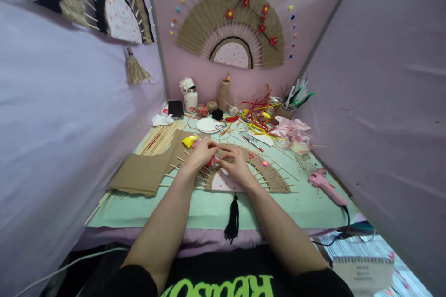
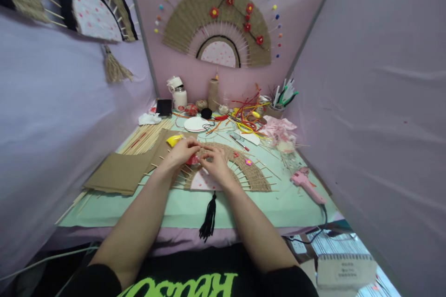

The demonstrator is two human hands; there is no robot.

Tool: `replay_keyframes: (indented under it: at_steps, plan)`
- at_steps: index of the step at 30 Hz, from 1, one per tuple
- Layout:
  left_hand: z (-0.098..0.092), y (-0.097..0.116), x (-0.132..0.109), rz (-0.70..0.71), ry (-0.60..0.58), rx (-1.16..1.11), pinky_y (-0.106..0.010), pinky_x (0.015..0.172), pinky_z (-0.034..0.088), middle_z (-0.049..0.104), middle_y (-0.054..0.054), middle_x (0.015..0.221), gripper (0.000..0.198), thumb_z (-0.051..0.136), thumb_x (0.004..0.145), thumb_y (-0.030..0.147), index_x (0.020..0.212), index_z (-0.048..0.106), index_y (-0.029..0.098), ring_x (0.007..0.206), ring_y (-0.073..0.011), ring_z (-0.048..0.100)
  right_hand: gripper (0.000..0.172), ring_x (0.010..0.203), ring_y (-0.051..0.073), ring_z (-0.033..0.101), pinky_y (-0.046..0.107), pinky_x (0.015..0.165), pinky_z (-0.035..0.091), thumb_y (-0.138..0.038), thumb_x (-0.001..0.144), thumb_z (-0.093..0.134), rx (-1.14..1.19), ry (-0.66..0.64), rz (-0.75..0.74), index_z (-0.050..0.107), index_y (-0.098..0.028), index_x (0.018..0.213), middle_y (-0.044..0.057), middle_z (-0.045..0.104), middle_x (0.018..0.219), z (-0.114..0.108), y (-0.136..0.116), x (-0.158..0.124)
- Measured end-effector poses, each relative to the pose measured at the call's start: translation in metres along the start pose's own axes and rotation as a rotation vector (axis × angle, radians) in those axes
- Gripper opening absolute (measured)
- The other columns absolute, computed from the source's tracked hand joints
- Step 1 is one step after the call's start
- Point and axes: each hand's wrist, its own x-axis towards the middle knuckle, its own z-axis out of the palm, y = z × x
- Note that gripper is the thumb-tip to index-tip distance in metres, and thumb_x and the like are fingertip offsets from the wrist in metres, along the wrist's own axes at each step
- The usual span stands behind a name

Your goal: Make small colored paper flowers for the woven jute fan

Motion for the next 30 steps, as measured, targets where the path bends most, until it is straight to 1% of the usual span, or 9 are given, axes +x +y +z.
replay_keyframes:
  at_steps: [8,12,16,18,21,24,26,28,30]
  plan:
    - [0.004,0.005,-0.007,-0.037,-0.125,0.026,-0.023,0.053,0.037,0.059,0.0,0.057,0.009,0.057,0.061,0.017,0.062,0.066,0.017,0.055,-0.0132,0.05,0.01,0.111,0.024,0.057,0.047,0.104,0.033,-0.022,0.073,0.066,0.087,0.005,0.035,0.07,-0.021,0.063,0.007,0.066,0.116,0.006,0.002,0.004]
    - [0.006,0.001,-0.007,-0.039,-0.13,0.018,-0.022,0.049,0.034,0.058,0.0,0.056,0.008,0.057,0.061,0.017,0.062,0.066,0.016,0.052,-0.0114,0.047,0.007,0.107,0.024,0.056,0.044,0.1,0.035,-0.023,0.069,0.067,0.086,0.06,0.036,0.063,-0.02,0.063,0.006,0.067,0.11,0.009,0.0,0.005]
    - [0.007,-0.004,-0.006,-0.039,-0.157,-0.069,-0.02,0.044,0.028,0.053,0.003,0.05,0.006,0.063,0.06,0.022,0.06,0.064,0.016,0.047,-0.0088,0.042,0.012,0.099,0.023,0.056,0.041,0.094,0.038,-0.021,0.066,0.066,0.057,0.129,0.033,0.055,-0.021,0.069,0.005,0.068,0.101,0.011,-0.005,0.006]
    - [0.007,-0.005,-0.005,-0.056,-0.158,-0.057,-0.02,0.043,0.027,0.051,0.004,0.047,0.006,0.063,0.06,0.022,0.06,0.064,0.017,0.045,-0.0085,0.042,0.012,0.089,0.021,0.058,0.036,0.085,0.042,-0.021,0.066,0.066,0.089,0.097,0.036,0.055,-0.02,0.072,0.003,0.068,0.09,0.009,-0.007,0.006]
    - [0.006,-0.003,-0.005,-0.055,-0.178,0.026,-0.021,0.046,0.03,0.055,0.003,0.05,0.005,0.059,0.061,0.015,0.06,0.064,0.016,0.048,-0.0098,0.045,0.011,0.073,0.017,0.058,0.029,0.069,0.045,-0.023,0.067,0.065,0.178,-0.042,0.048,0.056,-0.02,0.072,-0.001,0.064,0.074,0.002,-0.004,0.005]
    - [0.005,0.001,-0.005,-0.016,-0.124,0.03,-0.022,0.054,0.036,0.062,0.0,0.059,0.008,0.059,0.061,0.011,0.059,0.065,0.016,0.057,-0.0116,0.051,0.007,0.068,0.015,0.059,0.026,0.064,0.045,-0.023,0.07,0.064,0.226,-0.149,0.033,0.059,-0.019,0.072,-0.001,0.064,0.072,-0.008,0.001,0.003]
    - [0.004,0.006,-0.003,-0.015,-0.002,-0.087,-0.022,0.059,0.039,0.063,-0.001,0.065,0.007,0.061,0.062,0.012,0.064,0.066,0.016,0.062,-0.0116,0.053,0.006,0.071,0.015,0.06,0.027,0.066,0.046,-0.023,0.071,0.064,0.217,-0.152,0.021,0.063,-0.019,0.075,0.0,0.066,0.076,-0.013,0.004,0.002]
    - [0.002,0.01,-0.002,-0.072,0.095,-0.307,-0.021,0.058,0.037,0.059,0.001,0.065,0.004,0.063,0.067,0.016,0.07,0.065,0.015,0.06,-0.0093,0.05,0.009,0.074,0.016,0.061,0.028,0.068,0.047,-0.022,0.071,0.064,0.204,-0.141,0.029,0.065,-0.018,0.078,0.001,0.068,0.079,-0.016,0.007,0.001]
    - [0.001,0.016,-0.003,-0.16,0.076,-0.587,-0.019,0.053,0.034,0.052,0.003,0.06,0.008,0.064,0.072,0.022,0.073,0.063,0.014,0.053,-0.0064,0.044,0.011,0.075,0.016,0.063,0.028,0.069,0.048,-0.022,0.07,0.064,0.2,-0.137,0.056,0.067,-0.018,0.08,0.002,0.07,0.081,-0.018,0.008,0.002]
